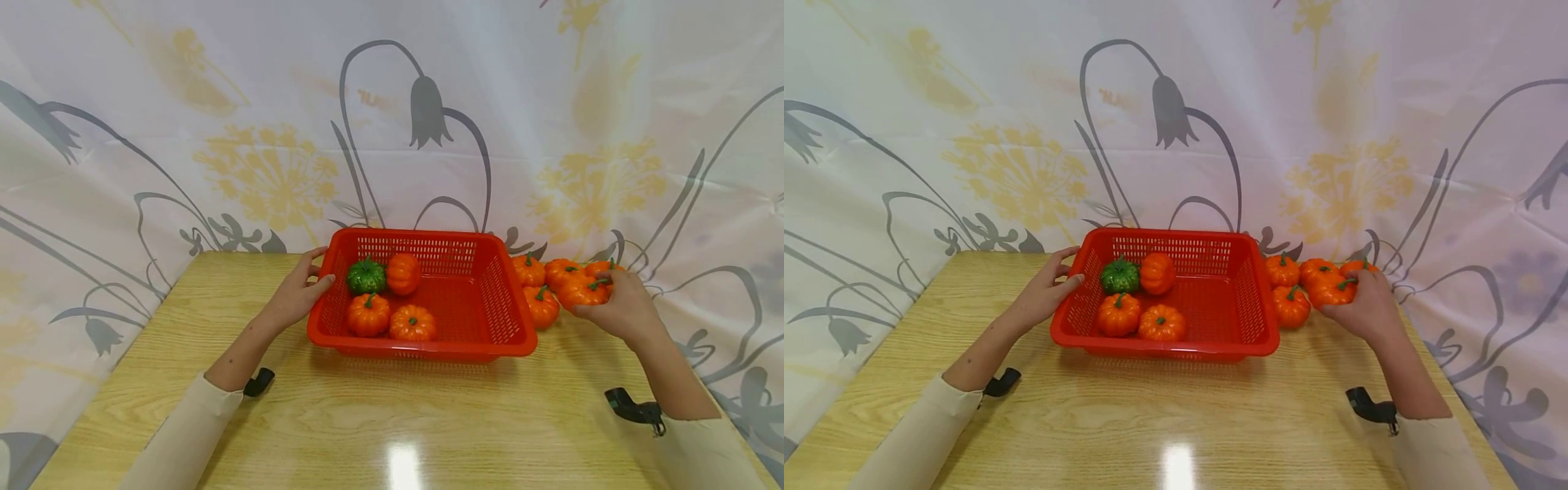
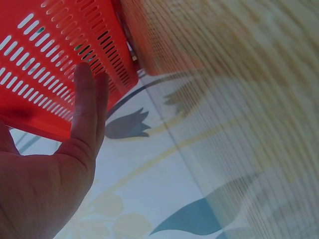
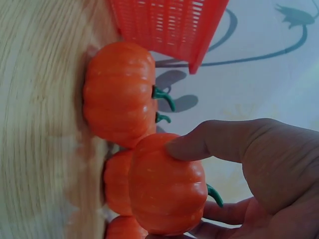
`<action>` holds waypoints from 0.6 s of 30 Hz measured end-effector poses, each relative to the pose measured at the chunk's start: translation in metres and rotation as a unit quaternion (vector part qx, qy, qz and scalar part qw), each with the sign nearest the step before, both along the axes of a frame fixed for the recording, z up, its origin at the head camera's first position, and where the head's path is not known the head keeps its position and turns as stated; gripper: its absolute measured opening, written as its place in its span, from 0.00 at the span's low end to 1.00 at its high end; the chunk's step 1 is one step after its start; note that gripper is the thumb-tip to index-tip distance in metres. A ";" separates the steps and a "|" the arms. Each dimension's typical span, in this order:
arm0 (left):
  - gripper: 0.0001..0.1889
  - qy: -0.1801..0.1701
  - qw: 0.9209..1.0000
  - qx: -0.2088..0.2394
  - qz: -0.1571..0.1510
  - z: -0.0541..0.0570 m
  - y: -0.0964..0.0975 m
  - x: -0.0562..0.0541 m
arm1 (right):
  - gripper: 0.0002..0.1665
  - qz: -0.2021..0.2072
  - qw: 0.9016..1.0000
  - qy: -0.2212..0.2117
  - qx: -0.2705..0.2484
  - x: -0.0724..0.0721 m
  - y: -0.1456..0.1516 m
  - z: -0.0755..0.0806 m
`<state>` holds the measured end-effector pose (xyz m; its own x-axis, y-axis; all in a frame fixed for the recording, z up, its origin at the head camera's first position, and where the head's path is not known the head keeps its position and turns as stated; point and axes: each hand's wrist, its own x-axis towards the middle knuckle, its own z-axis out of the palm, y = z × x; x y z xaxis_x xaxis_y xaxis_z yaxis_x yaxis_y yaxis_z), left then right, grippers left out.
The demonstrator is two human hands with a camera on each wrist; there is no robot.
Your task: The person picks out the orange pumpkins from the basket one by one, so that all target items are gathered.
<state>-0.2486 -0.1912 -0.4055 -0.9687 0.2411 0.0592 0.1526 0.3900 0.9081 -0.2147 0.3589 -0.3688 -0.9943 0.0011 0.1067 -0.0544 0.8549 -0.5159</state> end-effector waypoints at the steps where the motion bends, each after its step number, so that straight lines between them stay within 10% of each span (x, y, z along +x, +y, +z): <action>1: 0.36 0.000 1.000 0.000 0.000 0.000 0.000 0.000 | 0.48 0.001 1.000 0.001 0.004 -0.001 0.002 -0.001; 18: 0.37 0.006 1.000 0.004 -0.005 -0.002 -0.002 -0.001 | 0.48 0.018 0.999 -0.006 0.037 -0.014 0.013 -0.024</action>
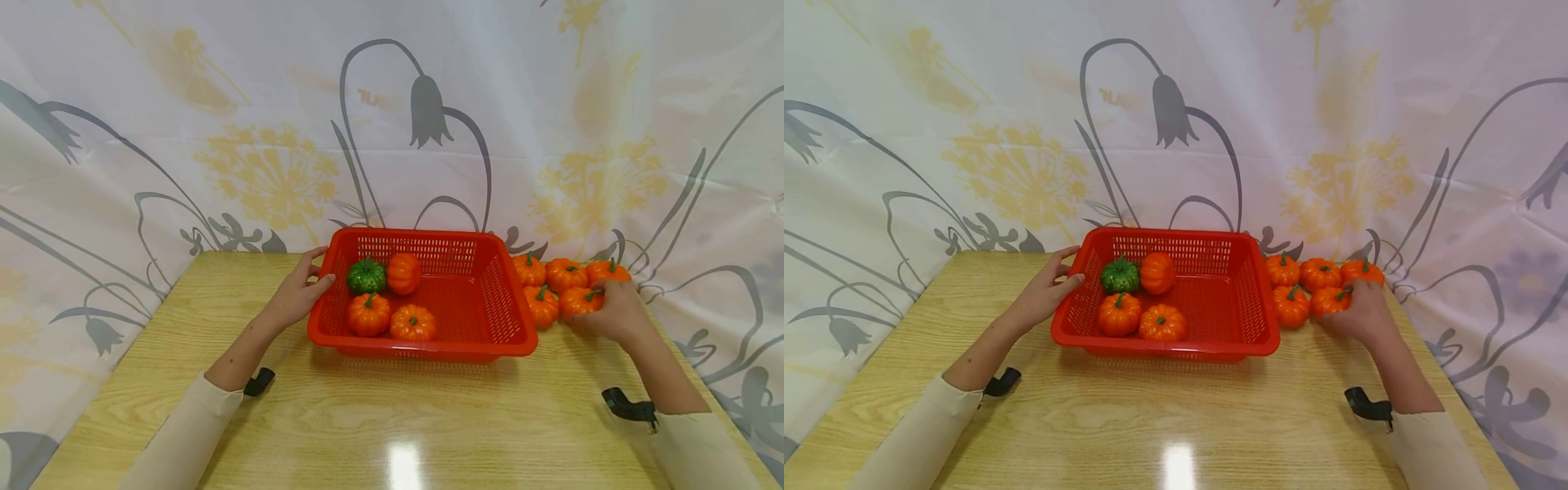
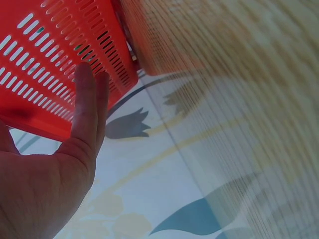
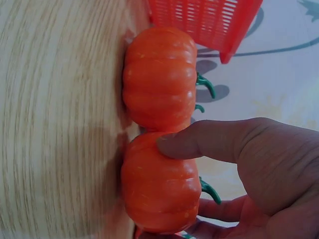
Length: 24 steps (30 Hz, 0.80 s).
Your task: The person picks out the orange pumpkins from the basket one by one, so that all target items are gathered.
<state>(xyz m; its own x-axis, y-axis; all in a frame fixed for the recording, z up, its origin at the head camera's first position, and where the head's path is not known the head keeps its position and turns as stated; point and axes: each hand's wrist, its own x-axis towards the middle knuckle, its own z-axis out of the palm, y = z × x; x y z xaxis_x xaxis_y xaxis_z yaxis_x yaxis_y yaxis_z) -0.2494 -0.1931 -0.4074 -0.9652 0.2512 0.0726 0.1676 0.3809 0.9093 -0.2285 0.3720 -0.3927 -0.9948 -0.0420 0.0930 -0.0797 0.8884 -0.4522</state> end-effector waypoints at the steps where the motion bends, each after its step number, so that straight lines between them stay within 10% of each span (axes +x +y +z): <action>1: 0.37 0.000 1.000 0.000 0.000 0.000 0.000 0.000 | 0.48 0.000 1.000 -0.005 0.000 0.000 0.000 -0.001; 24: 0.36 -0.007 1.000 -0.004 0.002 0.002 0.001 0.000 | 0.50 0.021 0.999 -0.050 0.002 0.005 -0.005 0.018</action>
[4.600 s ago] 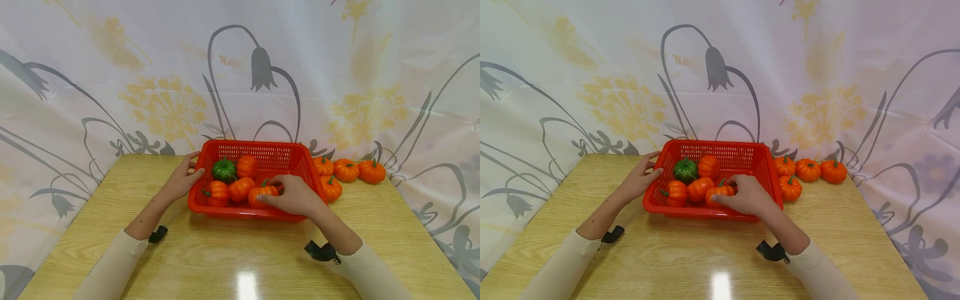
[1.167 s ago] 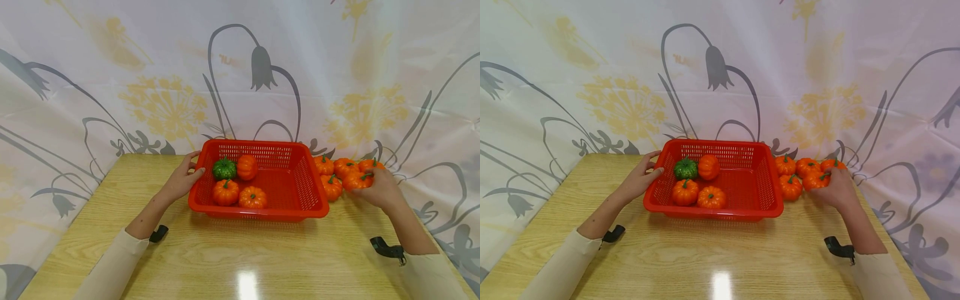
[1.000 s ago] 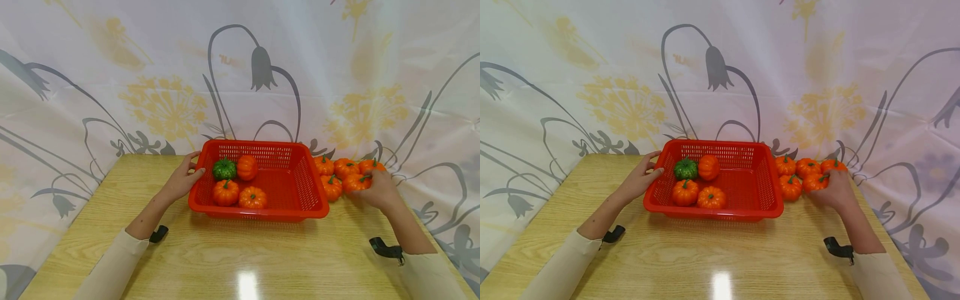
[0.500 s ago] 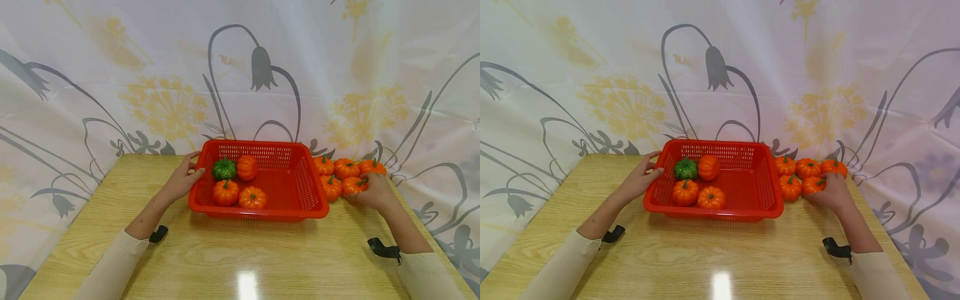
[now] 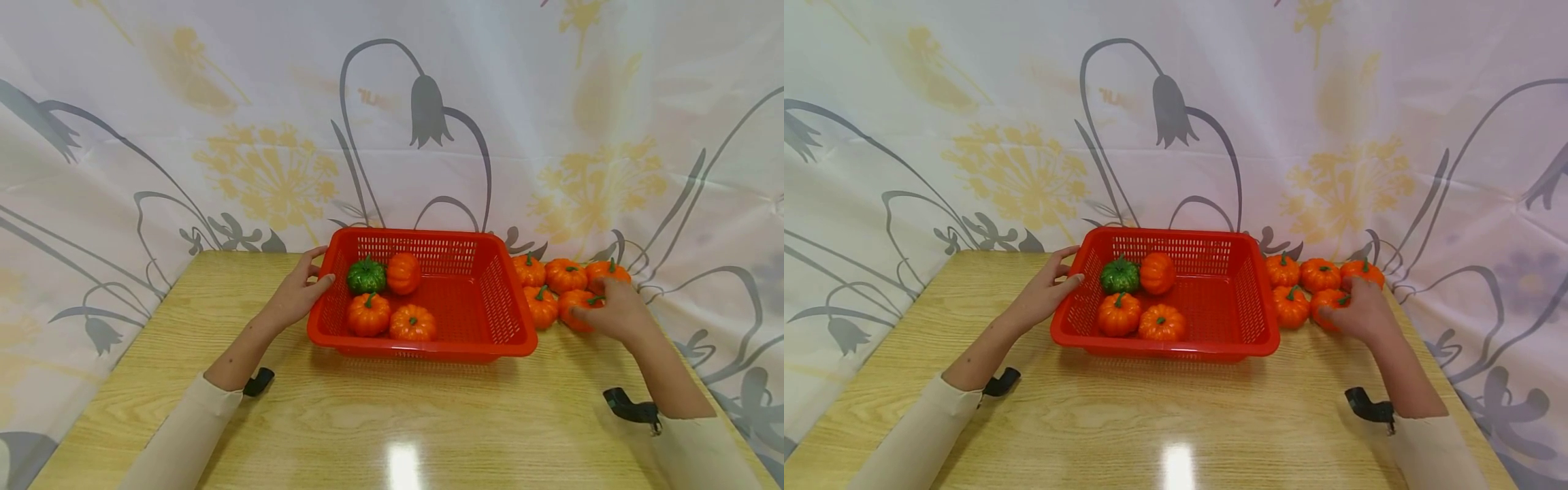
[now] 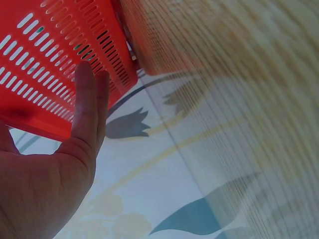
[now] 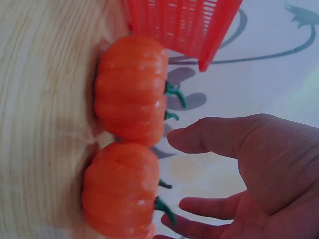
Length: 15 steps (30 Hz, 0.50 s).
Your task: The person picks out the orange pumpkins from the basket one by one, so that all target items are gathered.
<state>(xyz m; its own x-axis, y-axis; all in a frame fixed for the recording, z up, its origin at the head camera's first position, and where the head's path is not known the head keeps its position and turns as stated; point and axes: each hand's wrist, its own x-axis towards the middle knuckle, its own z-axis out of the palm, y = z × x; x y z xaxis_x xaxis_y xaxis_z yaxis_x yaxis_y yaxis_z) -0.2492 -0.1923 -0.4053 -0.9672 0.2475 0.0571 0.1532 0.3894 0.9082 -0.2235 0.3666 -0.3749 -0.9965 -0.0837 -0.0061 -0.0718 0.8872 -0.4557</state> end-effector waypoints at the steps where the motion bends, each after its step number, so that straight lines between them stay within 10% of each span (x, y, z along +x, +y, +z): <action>1: 0.36 0.000 1.000 0.000 -0.001 0.000 0.000 0.000 | 0.50 0.003 1.000 0.005 0.004 0.001 -0.003 0.002; 15: 0.37 -0.004 1.000 0.003 -0.002 0.002 0.001 0.003 | 0.41 0.056 0.994 0.083 -0.048 0.033 -0.074 0.030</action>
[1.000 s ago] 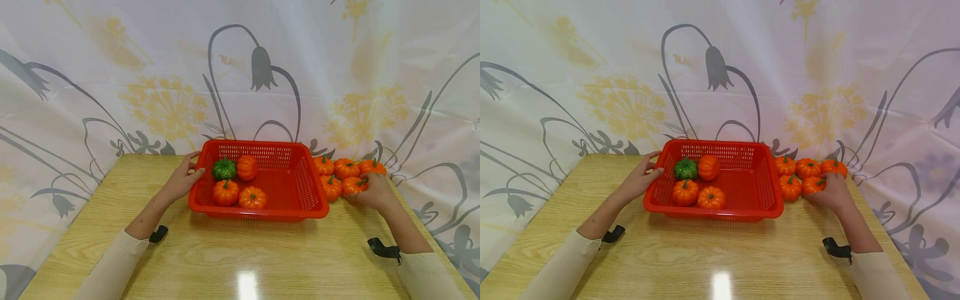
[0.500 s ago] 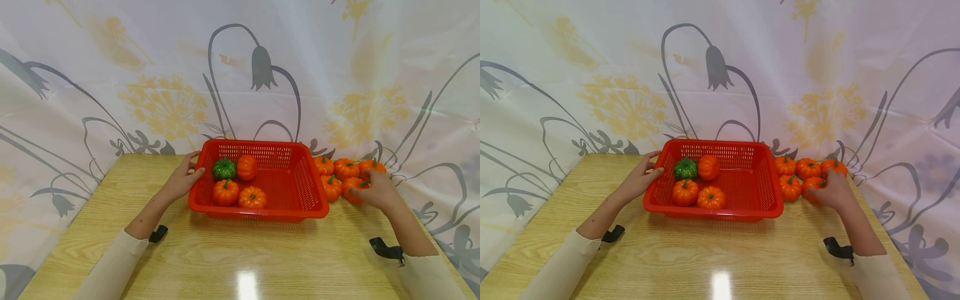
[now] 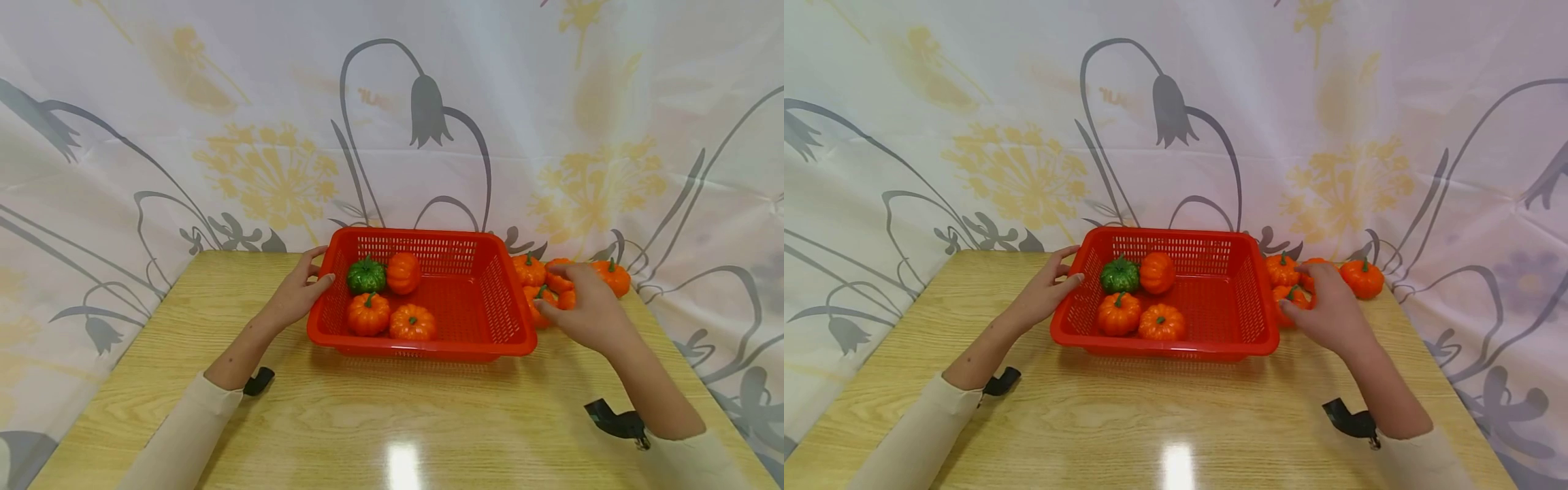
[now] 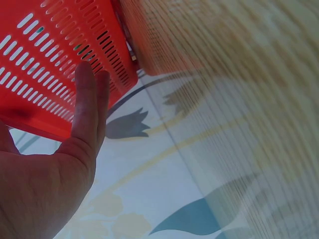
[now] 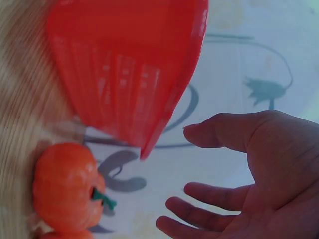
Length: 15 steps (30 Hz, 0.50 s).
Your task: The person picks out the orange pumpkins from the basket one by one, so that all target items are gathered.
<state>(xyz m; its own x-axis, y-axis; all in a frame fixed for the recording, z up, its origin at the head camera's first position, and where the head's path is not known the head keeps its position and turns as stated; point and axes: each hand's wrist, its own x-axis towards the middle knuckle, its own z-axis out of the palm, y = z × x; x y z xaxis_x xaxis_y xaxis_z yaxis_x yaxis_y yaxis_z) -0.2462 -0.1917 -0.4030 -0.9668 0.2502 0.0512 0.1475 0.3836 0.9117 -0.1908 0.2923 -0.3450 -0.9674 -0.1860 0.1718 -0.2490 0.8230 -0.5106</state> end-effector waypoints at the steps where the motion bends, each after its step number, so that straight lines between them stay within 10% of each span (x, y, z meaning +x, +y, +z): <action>1: 0.37 0.000 1.000 0.000 0.000 0.000 0.000 0.000 | 0.40 0.005 1.000 0.005 -0.003 0.003 -0.005 0.001; 15: 0.37 0.001 1.000 -0.001 -0.001 -0.001 0.000 -0.001 | 0.35 0.090 0.995 0.042 -0.005 0.017 -0.057 0.002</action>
